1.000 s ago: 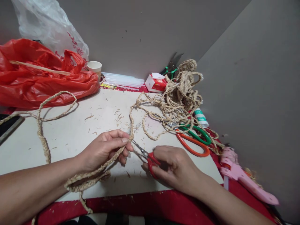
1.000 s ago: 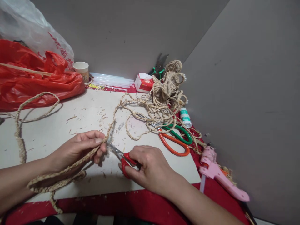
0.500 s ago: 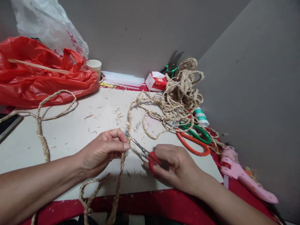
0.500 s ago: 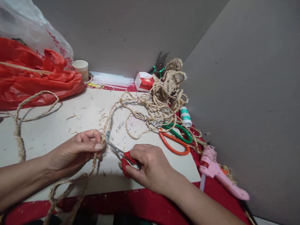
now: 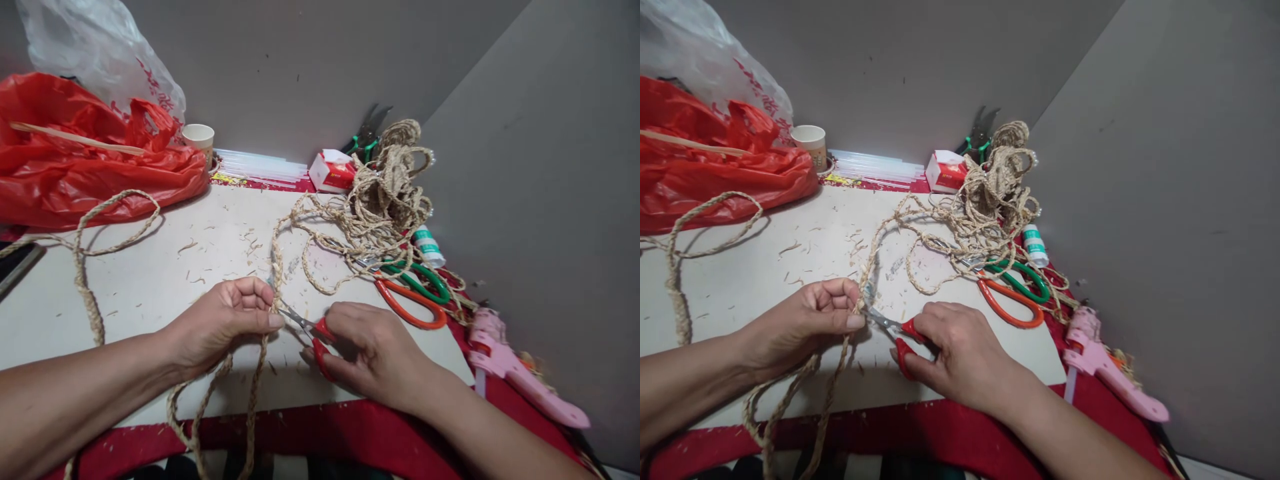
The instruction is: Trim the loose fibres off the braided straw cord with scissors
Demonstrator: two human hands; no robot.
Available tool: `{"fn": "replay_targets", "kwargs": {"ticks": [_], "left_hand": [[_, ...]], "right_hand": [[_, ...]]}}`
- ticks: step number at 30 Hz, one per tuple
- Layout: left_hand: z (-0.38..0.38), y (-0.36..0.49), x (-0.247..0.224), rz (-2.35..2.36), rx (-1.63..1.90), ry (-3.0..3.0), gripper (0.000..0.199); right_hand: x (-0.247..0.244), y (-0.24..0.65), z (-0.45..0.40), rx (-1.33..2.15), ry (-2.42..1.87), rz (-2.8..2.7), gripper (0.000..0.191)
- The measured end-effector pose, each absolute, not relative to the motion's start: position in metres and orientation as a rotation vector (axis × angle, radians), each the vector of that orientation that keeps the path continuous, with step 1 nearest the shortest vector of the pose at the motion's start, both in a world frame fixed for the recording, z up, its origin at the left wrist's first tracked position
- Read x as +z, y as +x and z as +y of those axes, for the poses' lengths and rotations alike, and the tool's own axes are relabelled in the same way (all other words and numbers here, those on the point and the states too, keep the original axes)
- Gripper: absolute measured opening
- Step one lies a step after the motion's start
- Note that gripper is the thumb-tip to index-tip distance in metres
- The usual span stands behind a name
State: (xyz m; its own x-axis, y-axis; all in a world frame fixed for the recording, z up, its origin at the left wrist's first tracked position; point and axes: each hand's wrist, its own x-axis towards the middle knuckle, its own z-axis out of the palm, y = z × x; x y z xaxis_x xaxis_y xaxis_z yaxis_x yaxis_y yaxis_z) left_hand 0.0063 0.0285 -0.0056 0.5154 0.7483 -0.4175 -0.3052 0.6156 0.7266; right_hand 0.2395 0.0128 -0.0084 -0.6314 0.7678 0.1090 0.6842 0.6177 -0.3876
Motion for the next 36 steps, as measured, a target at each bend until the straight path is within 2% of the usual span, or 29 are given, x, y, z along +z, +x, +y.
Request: {"fn": "replay_targets", "kwargs": {"ticks": [11,18,24,29,36], "left_hand": [[0.0257,0.0046,-0.0074,0.797,0.628,0.657,0.026],[0.0281,0.0070,-0.0078,0.780,0.706,0.689,0.015],[0.0289,0.0067,-0.0087,0.776,0.693,0.685,0.015],[0.0285,0.0058,-0.0095,0.796,0.651,0.700,0.017],[0.0271,0.0057,-0.0079,0.818,0.655,0.690,0.018]], "right_hand": [[-0.0077,0.2403,0.0128,0.315,-1.106,-2.614,0.024],[-0.0085,0.2419,0.0129,0.383,-1.086,-2.617,0.027],[-0.0060,0.2391,0.0118,0.432,-1.096,-2.612,0.029],[-0.0070,0.2390,0.0118,0.338,-1.141,-2.642,0.024],[-0.0070,0.2417,0.0099,0.193,-1.048,-2.631,0.030]]}}
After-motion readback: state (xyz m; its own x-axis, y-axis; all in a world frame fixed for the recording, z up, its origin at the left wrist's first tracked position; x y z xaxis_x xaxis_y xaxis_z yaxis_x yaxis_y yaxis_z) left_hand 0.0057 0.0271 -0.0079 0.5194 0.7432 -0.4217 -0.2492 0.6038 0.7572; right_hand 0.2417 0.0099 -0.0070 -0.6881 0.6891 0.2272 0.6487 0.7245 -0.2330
